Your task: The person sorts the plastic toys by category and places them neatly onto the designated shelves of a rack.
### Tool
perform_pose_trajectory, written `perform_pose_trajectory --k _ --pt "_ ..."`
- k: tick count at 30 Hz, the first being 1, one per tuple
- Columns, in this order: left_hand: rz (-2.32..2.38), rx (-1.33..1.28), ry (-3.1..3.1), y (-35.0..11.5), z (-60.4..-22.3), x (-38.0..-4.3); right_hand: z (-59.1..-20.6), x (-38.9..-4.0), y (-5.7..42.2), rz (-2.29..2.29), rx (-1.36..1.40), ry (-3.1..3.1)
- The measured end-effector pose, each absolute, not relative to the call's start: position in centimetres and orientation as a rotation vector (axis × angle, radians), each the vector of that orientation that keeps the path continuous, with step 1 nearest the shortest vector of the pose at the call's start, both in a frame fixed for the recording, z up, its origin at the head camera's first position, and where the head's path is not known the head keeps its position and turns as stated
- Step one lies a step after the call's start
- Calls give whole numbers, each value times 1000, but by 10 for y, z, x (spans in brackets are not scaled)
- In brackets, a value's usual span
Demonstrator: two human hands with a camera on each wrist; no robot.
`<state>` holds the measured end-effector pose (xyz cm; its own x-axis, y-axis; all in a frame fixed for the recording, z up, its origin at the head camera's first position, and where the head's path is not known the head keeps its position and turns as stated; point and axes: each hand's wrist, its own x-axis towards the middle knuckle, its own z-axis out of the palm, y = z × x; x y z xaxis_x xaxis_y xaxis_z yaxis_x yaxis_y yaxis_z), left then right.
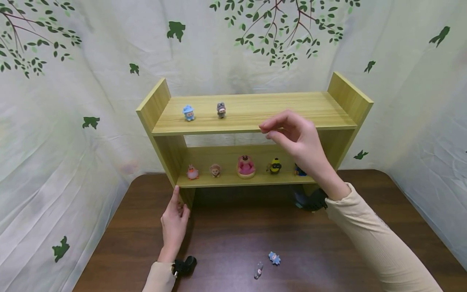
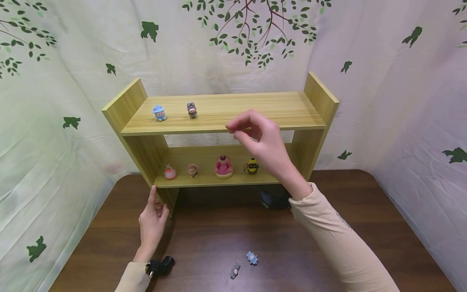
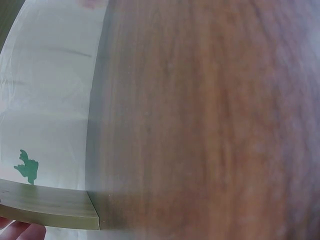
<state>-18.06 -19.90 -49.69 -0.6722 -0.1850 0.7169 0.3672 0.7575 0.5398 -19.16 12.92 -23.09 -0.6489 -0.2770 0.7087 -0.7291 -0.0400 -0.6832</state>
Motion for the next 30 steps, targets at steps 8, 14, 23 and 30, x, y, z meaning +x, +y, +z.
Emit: perform_pose_trajectory --k 8,14,23,30 --pt "-872 -137 -2143 -199 -497 -181 -248 -185 137 1741 1067 -1918" --pt "-865 -141 -2143 -200 -497 -181 -264 -182 144 1764 1075 -1929" --pt "-869 -137 -2149 -199 -497 -180 -292 -180 149 1845 1082 -1934" --pt "-865 -138 -2140 -199 -497 -181 -314 -174 153 1848 1043 -2002"
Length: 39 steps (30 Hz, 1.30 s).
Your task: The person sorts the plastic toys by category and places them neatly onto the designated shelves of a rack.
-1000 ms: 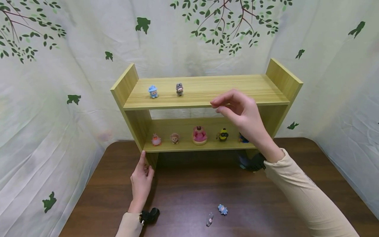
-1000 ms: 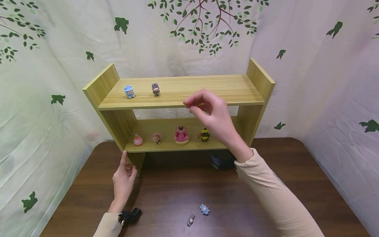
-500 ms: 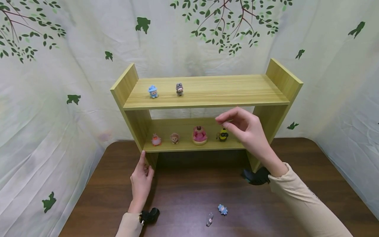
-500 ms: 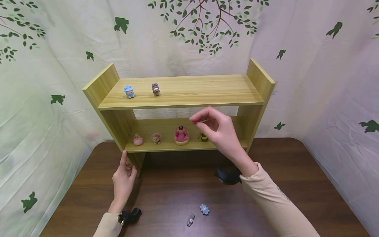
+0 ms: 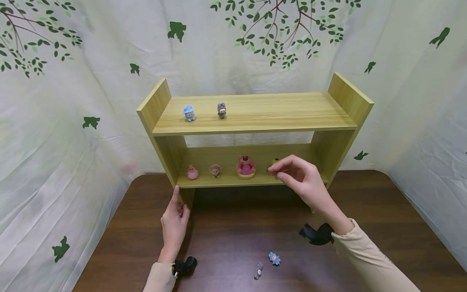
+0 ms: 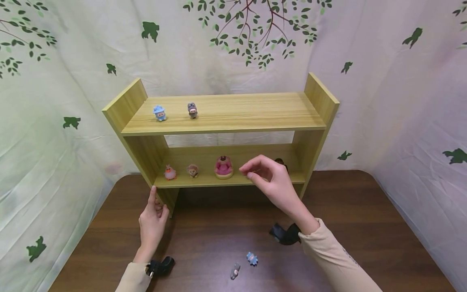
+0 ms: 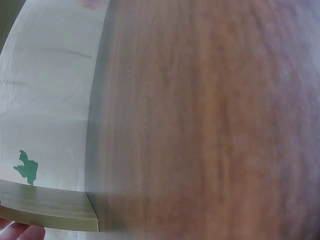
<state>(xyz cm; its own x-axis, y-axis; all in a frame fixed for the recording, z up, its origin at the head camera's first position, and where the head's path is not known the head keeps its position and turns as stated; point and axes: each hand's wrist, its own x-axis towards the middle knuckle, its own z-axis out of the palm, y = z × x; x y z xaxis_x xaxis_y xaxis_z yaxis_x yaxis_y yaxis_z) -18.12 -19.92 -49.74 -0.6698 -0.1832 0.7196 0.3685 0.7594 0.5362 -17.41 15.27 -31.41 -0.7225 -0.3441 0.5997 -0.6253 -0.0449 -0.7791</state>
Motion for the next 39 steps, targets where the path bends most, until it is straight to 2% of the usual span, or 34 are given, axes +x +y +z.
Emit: perform_pose_trajectory --k 24,39 --pt "-836 -155 -2158 -201 -499 -181 -374 -163 156 1779 1054 -2239" --pt "-834 -140 -2160 -200 -498 -181 -404 -158 154 1763 1184 -2324"
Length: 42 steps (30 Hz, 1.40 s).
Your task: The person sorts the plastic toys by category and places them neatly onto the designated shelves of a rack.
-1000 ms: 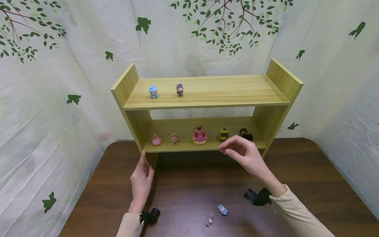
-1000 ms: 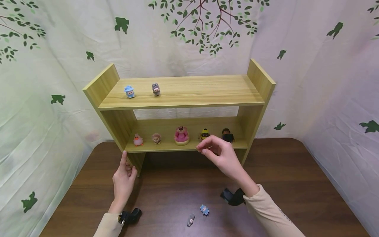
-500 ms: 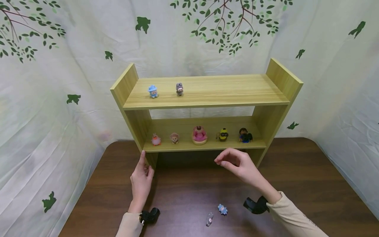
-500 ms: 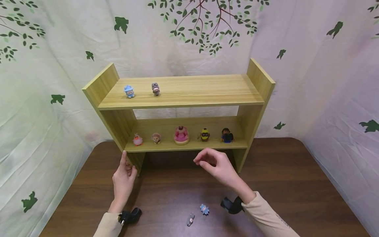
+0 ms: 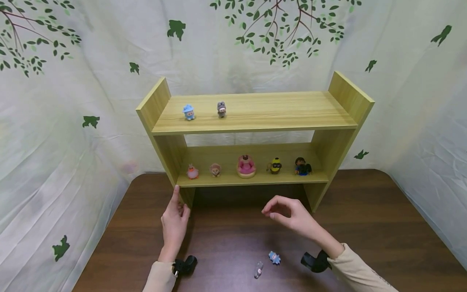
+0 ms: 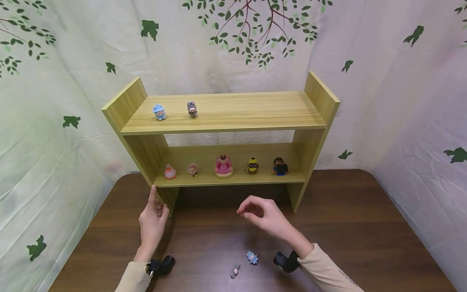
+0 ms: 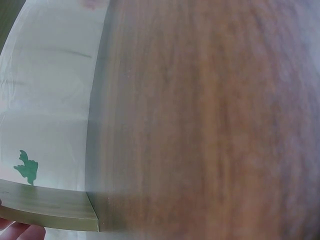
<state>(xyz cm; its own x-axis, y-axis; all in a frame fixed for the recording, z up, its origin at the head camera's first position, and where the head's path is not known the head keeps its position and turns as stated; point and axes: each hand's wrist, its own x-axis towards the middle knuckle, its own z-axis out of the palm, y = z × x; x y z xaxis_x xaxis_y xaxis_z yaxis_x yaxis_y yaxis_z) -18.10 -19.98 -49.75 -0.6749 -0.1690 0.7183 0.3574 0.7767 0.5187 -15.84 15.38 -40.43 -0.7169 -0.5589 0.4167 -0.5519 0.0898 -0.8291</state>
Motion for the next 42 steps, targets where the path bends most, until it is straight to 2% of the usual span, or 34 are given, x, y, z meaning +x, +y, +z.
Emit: perform_pose_trajectory --k 42 --pt "-842 -146 -2166 -200 -499 -182 -479 -131 169 -1270 -936 2312"
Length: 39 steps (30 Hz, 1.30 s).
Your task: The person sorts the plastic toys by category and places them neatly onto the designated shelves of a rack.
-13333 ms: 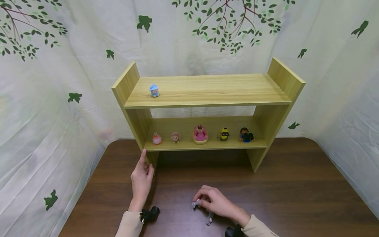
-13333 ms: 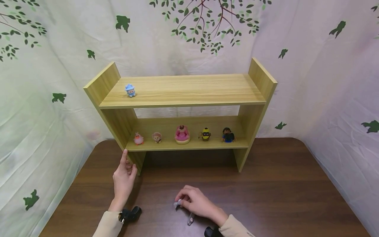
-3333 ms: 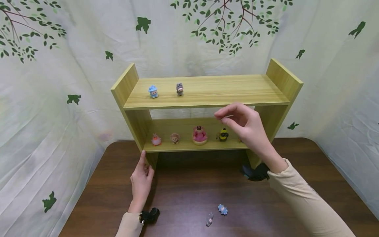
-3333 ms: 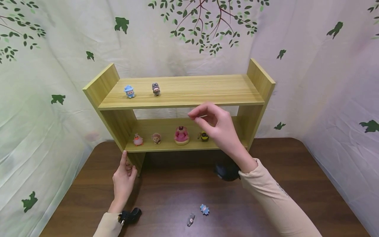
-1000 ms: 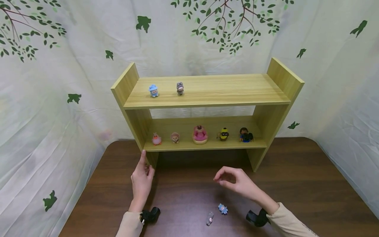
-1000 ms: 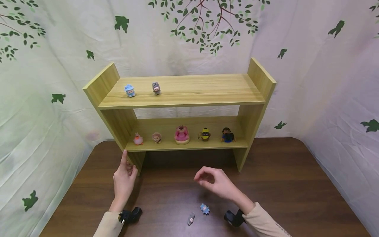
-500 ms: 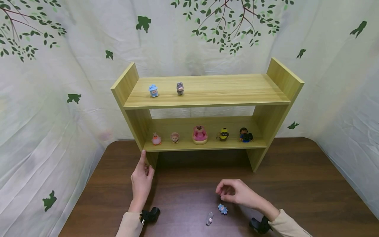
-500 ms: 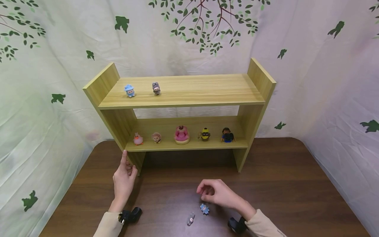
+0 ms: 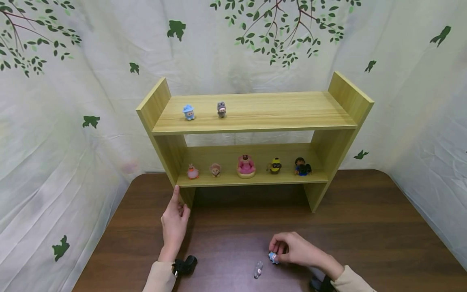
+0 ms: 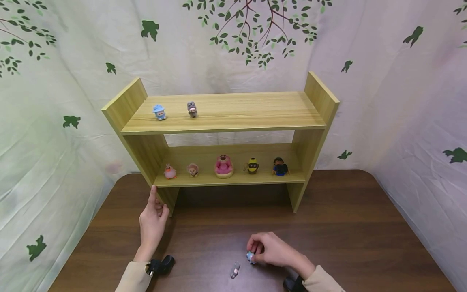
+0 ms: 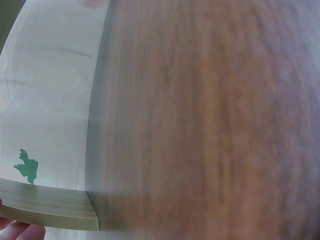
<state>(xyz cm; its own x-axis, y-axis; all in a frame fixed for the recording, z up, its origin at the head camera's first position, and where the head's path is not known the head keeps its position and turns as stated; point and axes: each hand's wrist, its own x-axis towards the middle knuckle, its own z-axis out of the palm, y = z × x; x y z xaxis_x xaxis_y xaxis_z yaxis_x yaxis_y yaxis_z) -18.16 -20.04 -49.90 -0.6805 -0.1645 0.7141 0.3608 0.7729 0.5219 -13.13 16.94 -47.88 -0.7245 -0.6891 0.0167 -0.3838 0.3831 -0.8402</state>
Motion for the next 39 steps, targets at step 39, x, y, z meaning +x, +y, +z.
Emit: perform_pose_trajectory --k 39 --pt "-845 -120 -2183 -199 -498 -180 -463 -140 160 -1530 -1007 2449"
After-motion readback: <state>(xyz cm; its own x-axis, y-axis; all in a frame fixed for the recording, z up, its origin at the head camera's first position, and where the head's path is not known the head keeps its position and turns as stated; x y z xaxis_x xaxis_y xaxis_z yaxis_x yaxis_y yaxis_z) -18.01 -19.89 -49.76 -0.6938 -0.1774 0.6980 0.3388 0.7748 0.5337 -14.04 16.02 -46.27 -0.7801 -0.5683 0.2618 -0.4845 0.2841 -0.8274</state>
